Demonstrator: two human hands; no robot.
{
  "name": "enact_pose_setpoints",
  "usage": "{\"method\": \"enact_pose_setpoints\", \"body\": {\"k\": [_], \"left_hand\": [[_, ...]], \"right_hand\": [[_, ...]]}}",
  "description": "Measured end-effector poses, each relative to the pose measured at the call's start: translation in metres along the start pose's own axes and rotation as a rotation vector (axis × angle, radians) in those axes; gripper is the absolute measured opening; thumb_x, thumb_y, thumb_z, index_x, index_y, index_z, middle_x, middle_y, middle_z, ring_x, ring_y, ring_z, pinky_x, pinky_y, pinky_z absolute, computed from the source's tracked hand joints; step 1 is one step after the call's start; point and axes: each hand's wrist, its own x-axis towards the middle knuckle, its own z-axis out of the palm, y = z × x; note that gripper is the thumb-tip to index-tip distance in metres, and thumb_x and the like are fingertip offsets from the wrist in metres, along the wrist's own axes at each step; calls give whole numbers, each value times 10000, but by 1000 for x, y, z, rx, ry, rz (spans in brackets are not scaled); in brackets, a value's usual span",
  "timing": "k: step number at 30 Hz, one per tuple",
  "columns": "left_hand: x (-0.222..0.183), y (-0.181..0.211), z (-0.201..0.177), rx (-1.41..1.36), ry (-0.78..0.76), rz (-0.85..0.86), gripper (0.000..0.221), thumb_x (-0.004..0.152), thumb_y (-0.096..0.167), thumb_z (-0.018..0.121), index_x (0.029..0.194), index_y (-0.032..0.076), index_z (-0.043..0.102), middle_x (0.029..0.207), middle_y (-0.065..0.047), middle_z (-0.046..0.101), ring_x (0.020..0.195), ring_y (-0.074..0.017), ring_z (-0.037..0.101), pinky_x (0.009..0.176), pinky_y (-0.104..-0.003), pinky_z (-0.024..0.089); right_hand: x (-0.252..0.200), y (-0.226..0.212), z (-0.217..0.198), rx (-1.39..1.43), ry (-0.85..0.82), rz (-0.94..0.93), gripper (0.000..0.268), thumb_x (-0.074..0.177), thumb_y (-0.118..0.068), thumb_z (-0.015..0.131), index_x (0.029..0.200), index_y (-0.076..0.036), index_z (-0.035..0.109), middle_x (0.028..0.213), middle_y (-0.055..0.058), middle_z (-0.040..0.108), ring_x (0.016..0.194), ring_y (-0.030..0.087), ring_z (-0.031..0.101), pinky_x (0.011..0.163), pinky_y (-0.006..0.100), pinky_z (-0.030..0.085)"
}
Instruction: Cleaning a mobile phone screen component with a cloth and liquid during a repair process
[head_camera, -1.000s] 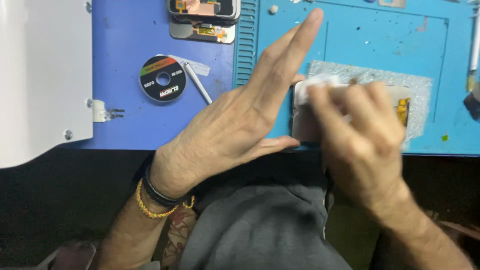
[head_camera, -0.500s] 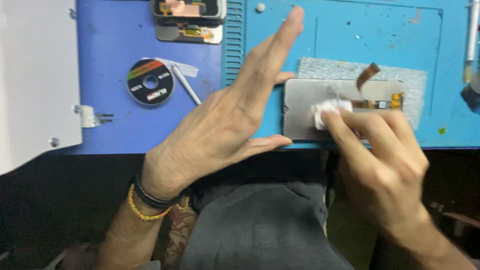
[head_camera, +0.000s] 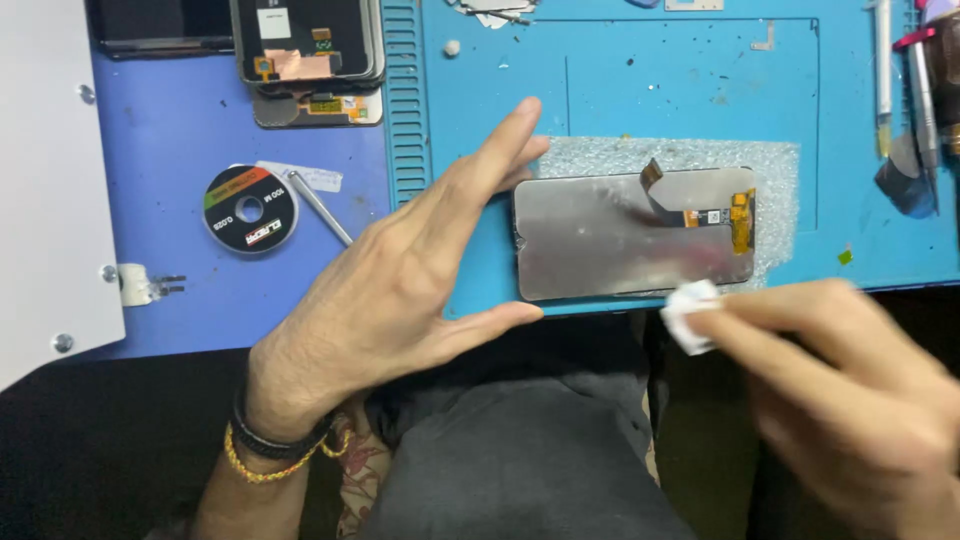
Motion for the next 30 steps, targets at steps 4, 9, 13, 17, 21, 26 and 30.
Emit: {"method": "enact_pose_setpoints", "body": {"k": [4,9,13,17,21,26,30], "left_hand": [[5,4,6,14,10,-23,1167,956,386,927,1640,12,58,1699,-263,460,1574,-364,557,1318,-429,462],[8,9,19,140,64,-66,1193,941,364,1002,1628,-43,116,1752,-204,258,1553,-309,636,1330,-448,534],[4,8,21,112,95,-92,1237,968,314,1018,1633,-47,39,1772,-243,227,1578,-307,652,1254,-410,628],[3,9,20,68,130,-101,1355,919,287,1073,1642,-17,-32,1752,-328,315,1598,-409,631,1345,-428,578],[2,8,22,28,127,-120,1371,919,282,1071,1652,10,-55,1771,-318,318,1563,-405,679,1314,-426,610],[0,8,20,68,126,-113,1395,898,282,1109,1660,13,-27,1771,-273,376,1561,-346,686,1174,-392,664],[0,5,23,187,130,-99,1427,857,358,1148,1639,-23,16,1735,-284,418,1575,-356,645,1121,-374,673]], "right_hand": [[-27,100,-17,-158,-29,57,456,995,195,605,1431,64,625,1384,344,637,1038,408,645,977,480,497],[33,88,-4,-176,138,-245,295,1167,247,629,1286,42,804,1206,246,732,985,425,647,918,528,494],[59,81,-8,-131,-87,-302,314,1084,117,467,1299,50,686,1238,211,690,1011,388,634,903,455,531],[90,64,8,-105,-116,-508,261,1052,20,539,1263,117,659,1147,227,660,937,377,625,849,463,549],[92,63,4,-30,-169,-495,361,1039,-71,500,1316,98,657,1106,218,654,960,354,628,895,454,534],[104,51,12,-44,-173,-473,313,1021,-59,522,1261,89,656,1178,210,674,974,359,645,847,442,552],[89,61,-12,-86,-309,-328,438,1012,-147,451,1365,47,620,1276,182,654,1098,367,632,918,459,518]]}}
